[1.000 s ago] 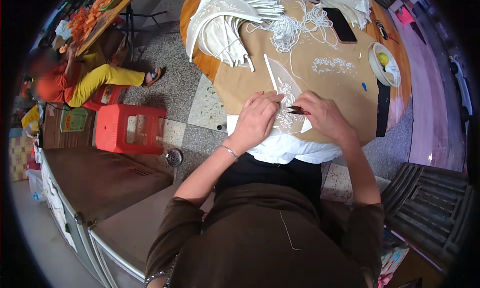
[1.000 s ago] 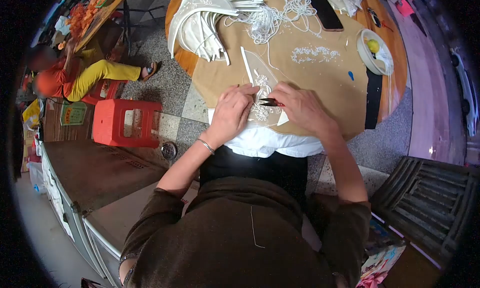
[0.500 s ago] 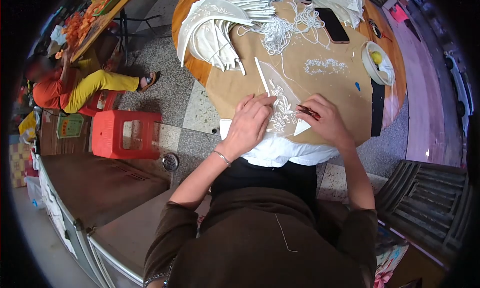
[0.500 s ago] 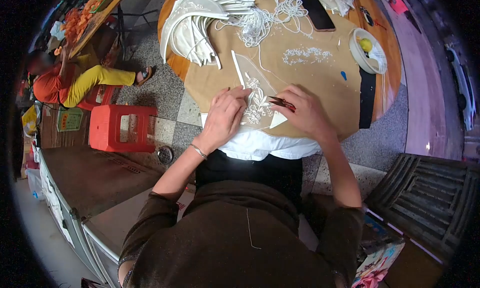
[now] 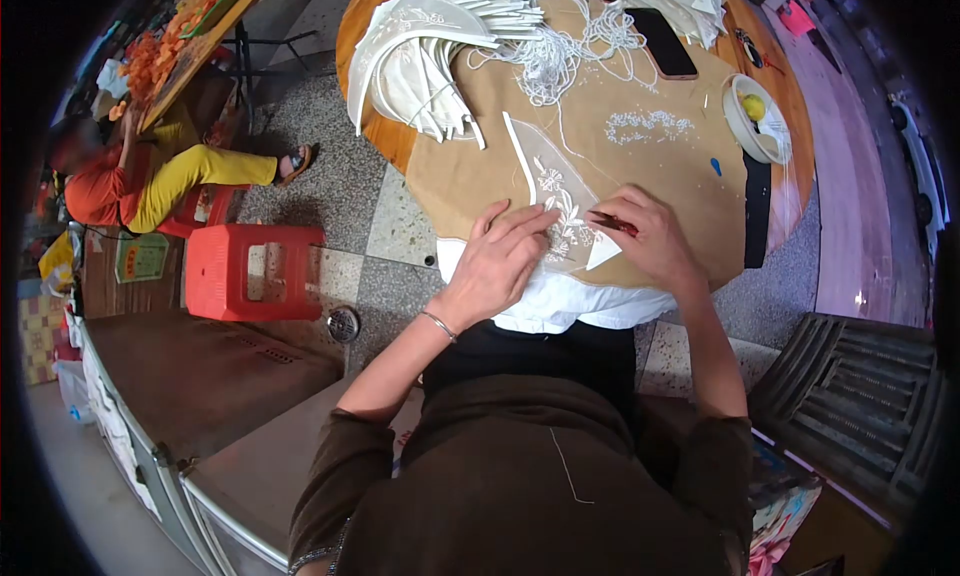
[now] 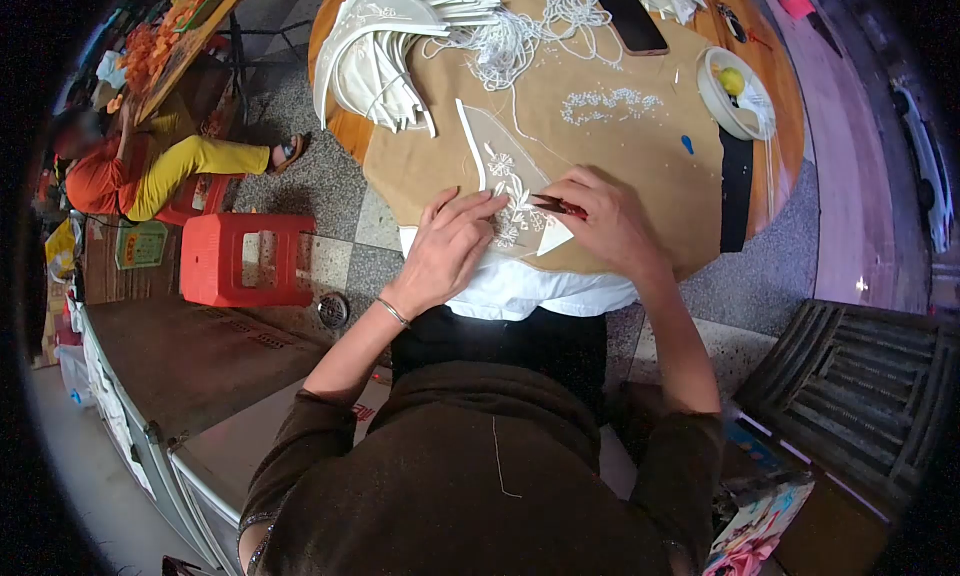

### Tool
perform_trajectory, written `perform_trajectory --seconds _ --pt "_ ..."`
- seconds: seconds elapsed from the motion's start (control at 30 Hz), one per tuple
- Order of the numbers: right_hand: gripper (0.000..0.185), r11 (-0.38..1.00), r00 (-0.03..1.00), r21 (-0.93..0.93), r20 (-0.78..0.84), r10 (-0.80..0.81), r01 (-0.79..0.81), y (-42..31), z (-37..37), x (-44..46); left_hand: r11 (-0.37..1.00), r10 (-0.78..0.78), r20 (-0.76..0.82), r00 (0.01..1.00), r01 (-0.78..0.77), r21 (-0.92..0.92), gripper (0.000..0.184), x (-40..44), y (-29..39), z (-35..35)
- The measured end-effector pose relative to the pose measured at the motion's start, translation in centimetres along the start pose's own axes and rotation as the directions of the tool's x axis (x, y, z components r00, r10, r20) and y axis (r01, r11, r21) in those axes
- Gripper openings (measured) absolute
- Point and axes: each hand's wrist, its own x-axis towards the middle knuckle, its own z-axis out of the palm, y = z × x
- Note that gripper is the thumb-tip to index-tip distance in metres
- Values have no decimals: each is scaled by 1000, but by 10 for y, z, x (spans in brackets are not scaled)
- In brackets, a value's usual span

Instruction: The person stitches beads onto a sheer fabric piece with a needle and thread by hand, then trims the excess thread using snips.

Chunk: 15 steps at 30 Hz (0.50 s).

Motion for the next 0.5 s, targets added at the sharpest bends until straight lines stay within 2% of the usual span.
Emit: perform_trajectory --seconds 0.07,0.2,0.5 --pt "16 998 997 -14 50 -55 56 2 -2 0 1000 1 -3 1000 -1 -4 13 -2 -2 2" --pt "18 998 995 -50 89 -35 40 -1 -6 2 1000 5 -24 1000 -5 -1 13 -3 -3 5" --pt "15 1000 998 3 59 21 -21 2 -4 2 1000 1 -24 1000 -2 -16 12 -4 -5 5"
